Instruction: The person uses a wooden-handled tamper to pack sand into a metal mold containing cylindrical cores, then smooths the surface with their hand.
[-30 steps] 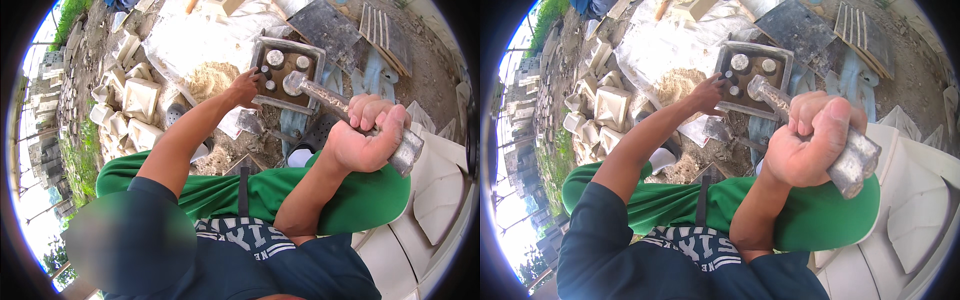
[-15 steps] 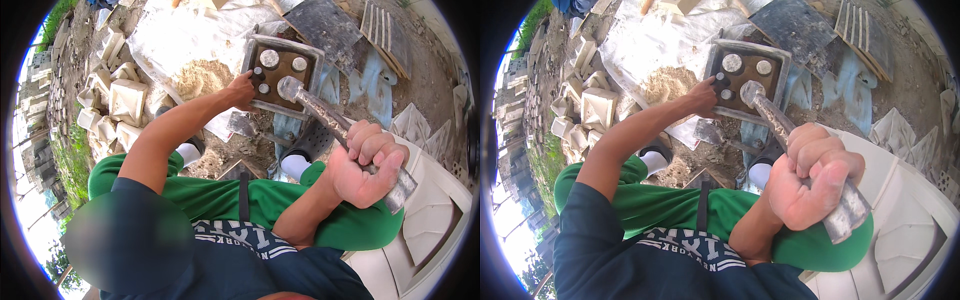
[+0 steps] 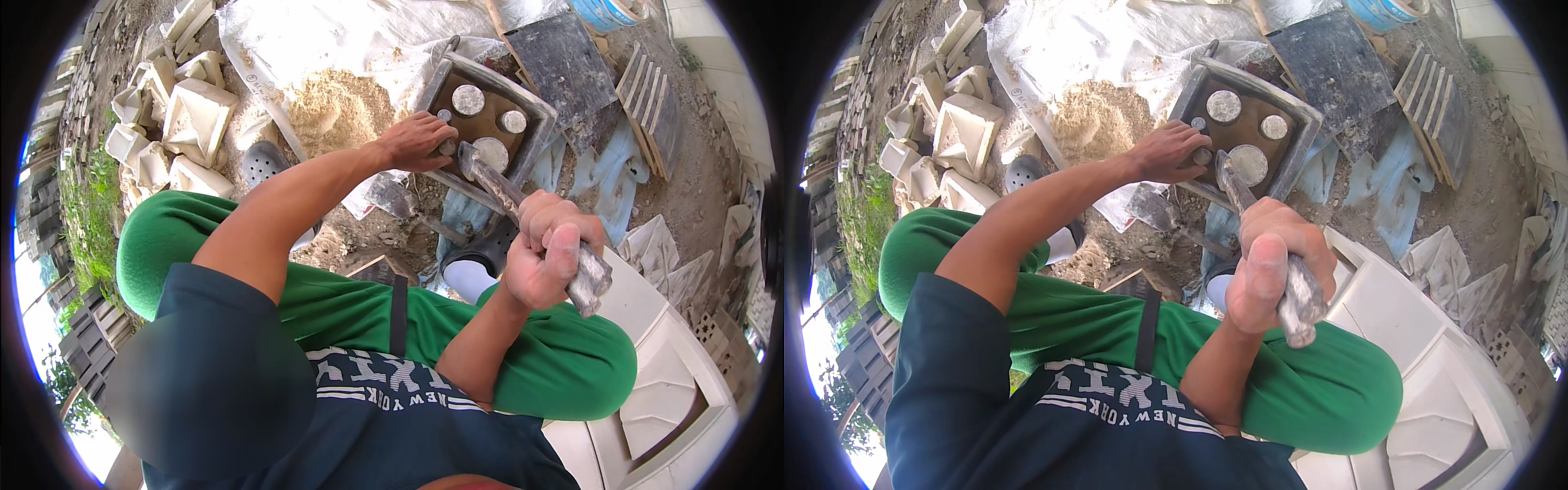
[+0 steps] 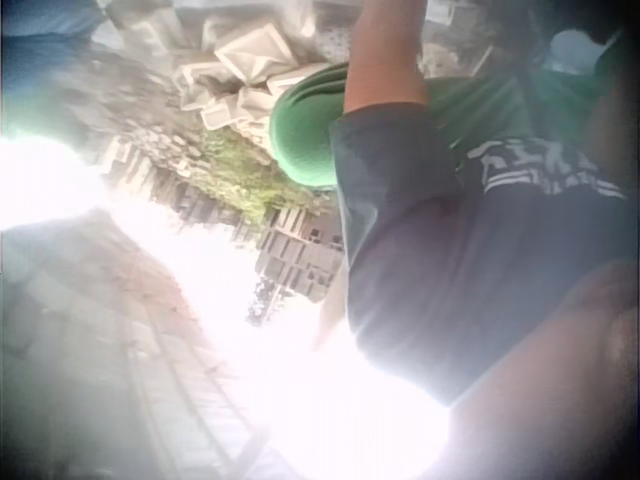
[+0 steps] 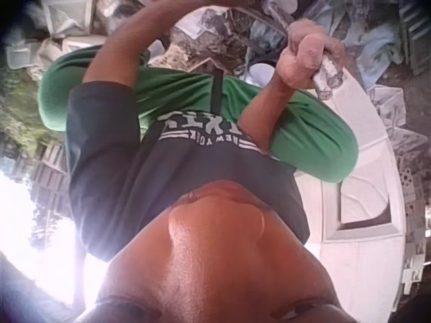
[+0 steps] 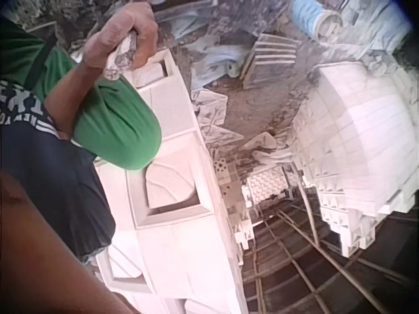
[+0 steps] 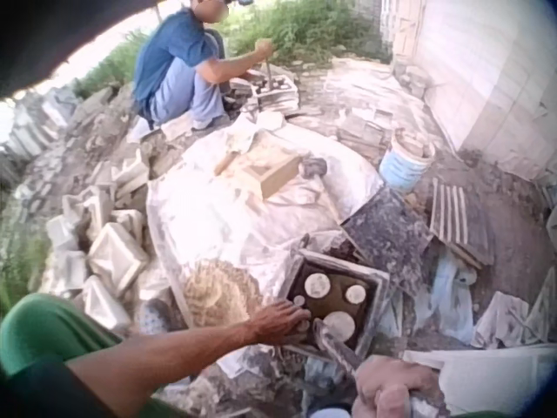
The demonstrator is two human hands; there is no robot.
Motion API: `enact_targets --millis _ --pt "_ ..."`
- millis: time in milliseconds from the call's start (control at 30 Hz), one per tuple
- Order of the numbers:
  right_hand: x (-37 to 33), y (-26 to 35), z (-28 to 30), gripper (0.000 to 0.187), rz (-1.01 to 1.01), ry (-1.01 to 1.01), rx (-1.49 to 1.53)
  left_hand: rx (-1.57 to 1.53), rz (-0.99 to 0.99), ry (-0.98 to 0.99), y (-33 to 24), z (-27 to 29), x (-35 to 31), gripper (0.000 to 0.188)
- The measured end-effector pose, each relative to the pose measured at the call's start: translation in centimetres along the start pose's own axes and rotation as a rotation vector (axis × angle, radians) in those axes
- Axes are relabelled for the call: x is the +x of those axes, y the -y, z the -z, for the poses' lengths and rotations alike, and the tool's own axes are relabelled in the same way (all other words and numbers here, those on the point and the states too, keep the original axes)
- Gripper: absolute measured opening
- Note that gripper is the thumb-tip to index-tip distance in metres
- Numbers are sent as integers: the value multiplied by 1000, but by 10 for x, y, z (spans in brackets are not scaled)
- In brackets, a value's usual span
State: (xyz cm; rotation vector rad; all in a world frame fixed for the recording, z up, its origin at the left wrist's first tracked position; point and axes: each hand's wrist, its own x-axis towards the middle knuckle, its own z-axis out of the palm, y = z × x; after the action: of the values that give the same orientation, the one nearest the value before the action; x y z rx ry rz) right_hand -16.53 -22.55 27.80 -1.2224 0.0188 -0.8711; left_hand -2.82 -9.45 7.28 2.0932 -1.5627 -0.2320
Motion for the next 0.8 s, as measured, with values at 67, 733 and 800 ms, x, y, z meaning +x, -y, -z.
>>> enact_targets --millis 67,733,800 --pt "-4 -19 1 16 -27 -15 -43 8 17 -69 -1 -7 0 36" --pt "-14 -18 -37 17 -44 138 -184 -18 -33 -90 13 -14 -9 18" --pt "-19 -36 -36 16 -85 152 -275 -22 -44 -104 12 -17 -9 18"
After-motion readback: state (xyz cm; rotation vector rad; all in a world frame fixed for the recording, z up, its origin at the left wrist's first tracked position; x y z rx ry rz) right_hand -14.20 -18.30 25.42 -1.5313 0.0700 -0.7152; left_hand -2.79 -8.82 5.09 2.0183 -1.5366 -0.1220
